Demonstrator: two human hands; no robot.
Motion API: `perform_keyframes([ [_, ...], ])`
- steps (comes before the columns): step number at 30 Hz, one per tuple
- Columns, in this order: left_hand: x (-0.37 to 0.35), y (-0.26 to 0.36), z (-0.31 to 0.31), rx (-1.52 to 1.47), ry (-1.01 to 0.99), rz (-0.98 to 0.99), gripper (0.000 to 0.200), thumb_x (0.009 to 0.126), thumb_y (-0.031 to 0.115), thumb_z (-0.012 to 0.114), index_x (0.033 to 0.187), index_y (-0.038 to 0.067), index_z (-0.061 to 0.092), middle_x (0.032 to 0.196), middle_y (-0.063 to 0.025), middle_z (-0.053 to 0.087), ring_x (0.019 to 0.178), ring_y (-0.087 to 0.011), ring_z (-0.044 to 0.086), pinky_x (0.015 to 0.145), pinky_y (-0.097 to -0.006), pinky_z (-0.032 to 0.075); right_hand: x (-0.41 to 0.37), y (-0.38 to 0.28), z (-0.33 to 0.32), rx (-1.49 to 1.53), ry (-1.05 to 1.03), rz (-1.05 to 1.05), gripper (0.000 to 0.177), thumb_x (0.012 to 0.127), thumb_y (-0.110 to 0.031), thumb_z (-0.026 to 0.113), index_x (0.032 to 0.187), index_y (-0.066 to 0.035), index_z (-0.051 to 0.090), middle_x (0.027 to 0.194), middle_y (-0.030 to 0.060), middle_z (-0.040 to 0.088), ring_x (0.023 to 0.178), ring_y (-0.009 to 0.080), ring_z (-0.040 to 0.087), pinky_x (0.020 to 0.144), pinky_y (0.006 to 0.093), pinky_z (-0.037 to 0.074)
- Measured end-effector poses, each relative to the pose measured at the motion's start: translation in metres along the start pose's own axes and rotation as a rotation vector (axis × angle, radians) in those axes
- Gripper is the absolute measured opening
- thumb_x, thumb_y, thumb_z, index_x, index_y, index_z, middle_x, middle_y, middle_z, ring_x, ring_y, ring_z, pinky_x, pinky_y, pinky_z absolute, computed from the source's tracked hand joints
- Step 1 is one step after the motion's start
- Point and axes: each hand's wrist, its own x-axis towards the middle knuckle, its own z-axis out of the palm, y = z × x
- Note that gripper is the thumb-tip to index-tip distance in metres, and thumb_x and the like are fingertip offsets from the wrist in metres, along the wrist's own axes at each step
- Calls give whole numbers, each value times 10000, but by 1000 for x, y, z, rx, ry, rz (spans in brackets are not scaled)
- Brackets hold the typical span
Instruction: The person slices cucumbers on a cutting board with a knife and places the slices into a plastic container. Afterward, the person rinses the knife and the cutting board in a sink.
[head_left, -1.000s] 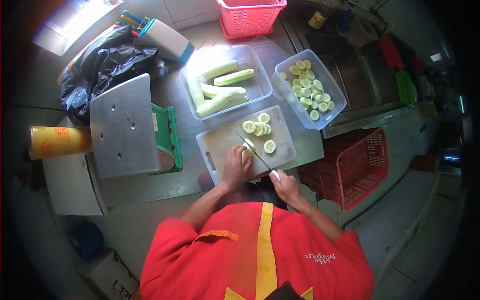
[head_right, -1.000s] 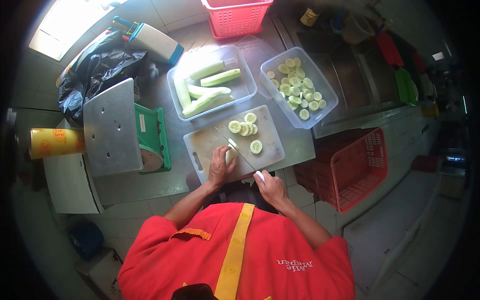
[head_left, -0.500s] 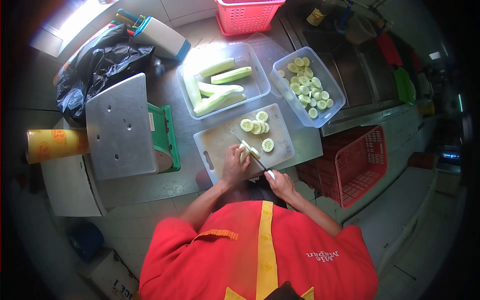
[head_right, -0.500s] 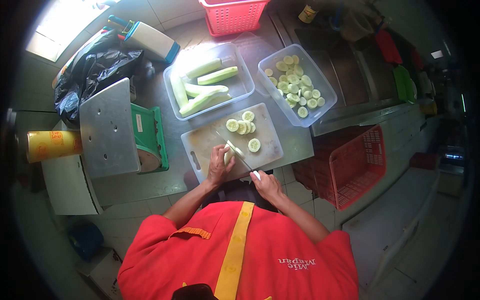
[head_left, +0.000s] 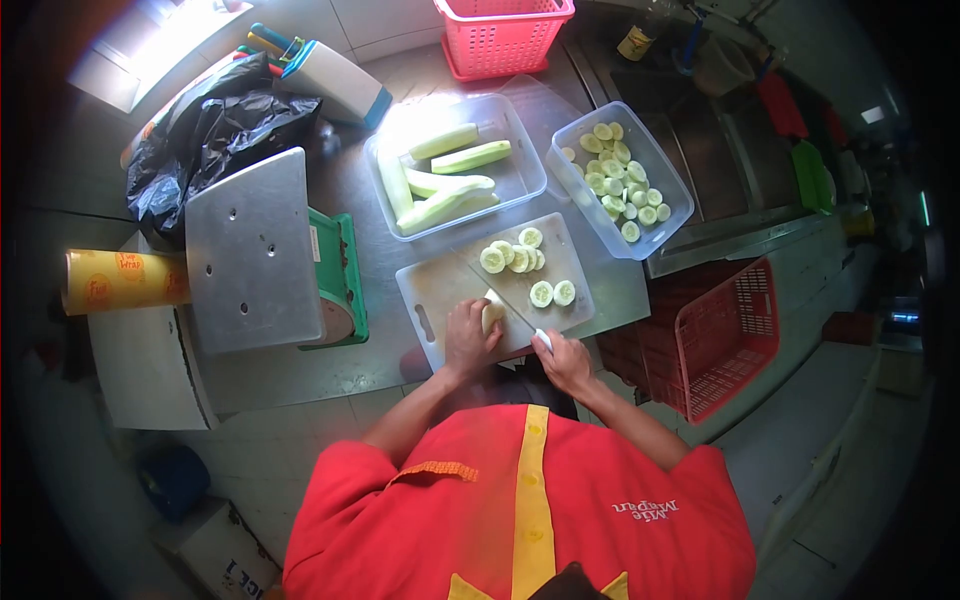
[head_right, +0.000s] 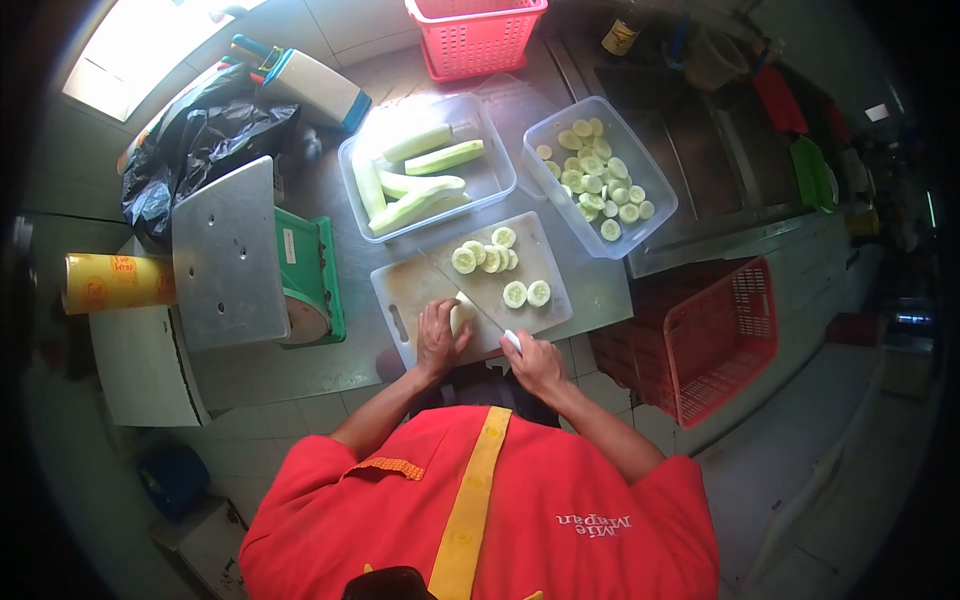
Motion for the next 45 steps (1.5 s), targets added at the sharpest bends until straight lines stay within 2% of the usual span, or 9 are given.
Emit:
perform_keyframes([
  [9, 0, 0, 3, 27, -8, 24, 508, 766, 139, 729, 1207, 61, 489, 1108, -164, 530, 975, -340, 541, 812, -446, 424, -45, 3, 0, -81, -100, 126, 417, 1021, -447, 443, 929, -46, 513, 739, 267, 649, 742, 511, 617, 665, 622, 451],
  [18, 2, 1, 2, -12, 24, 2, 490, 795, 144, 710, 1221, 57, 486, 1123, -165, 523, 990, -345, 538, 838, -446, 431, -6, 2, 32, -82, -115, 180, 461, 1016, -457, 446, 983, -15, 571, 801, 292, 664, 791, 522, 629, 709, 630, 473],
  [20, 2, 2, 0, -3, 3, 22, 488, 805, 154, 710, 1230, 58, 490, 1132, -165, 528, 1004, -347, 539, 845, -440, 433, 6, 6, 35, -45, -83, 173, 498, 1015, -472, 439, 940, -6, 599, 821, 300, 653, 816, 509, 634, 718, 605, 472],
  [23, 1, 4, -8, -31, 3, 21, 481, 810, 156, 712, 1235, 65, 507, 1136, -162, 536, 1011, -344, 541, 846, -437, 436, 29, 13, 17, 214, -281, 233, 554, 1021, -490, 408, 857, -2, 612, 816, 298, 617, 844, 499, 616, 726, 557, 449],
  [24, 1, 5, -11, -30, 6, 25, 481, 810, 156, 712, 1235, 65, 507, 1136, -162, 536, 1011, -344, 541, 846, -437, 436, 27, 10, 14, 214, -277, 230, 554, 1021, -490, 408, 857, -2, 612, 816, 298, 617, 844, 499, 616, 726, 557, 449],
  [26, -1, 2, -17, 9, -52, 34, 460, 811, 161, 721, 1221, 66, 534, 1123, -158, 547, 1009, -340, 550, 852, -439, 439, 17, 3, 11, 136, -92, 84, 525, 1023, -485, 413, 891, -15, 609, 799, 287, 626, 819, 505, 609, 703, 570, 452],
  [29, -4, -4, -16, -52, -53, 4, 444, 801, 150, 735, 1196, 59, 554, 1114, -158, 556, 1001, -339, 558, 853, -438, 444, -11, -6, 6, 79, -27, 54, 480, 1022, -471, 434, 912, -29, 587, 780, 276, 635, 780, 502, 611, 683, 587, 454],
  [39, -6, -2, -12, -112, -62, -22, 446, 790, 103, 741, 1186, 38, 545, 1107, -171, 550, 1000, -359, 557, 860, -439, 470, -49, -7, 6, -90, -114, 123, 403, 1028, -422, 441, 946, -32, 503, 745, 262, 656, 744, 507, 624, 670, 619, 457],
  [45, -5, -3, -9, -174, -24, -46, 437, 808, 107, 734, 1191, 35, 536, 1117, -184, 542, 1022, -375, 556, 871, -443, 481, -18, -7, 22, -112, -163, 198, 463, 1012, -459, 456, 953, -13, 566, 787, 281, 664, 822, 502, 639, 732, 600, 486],
])
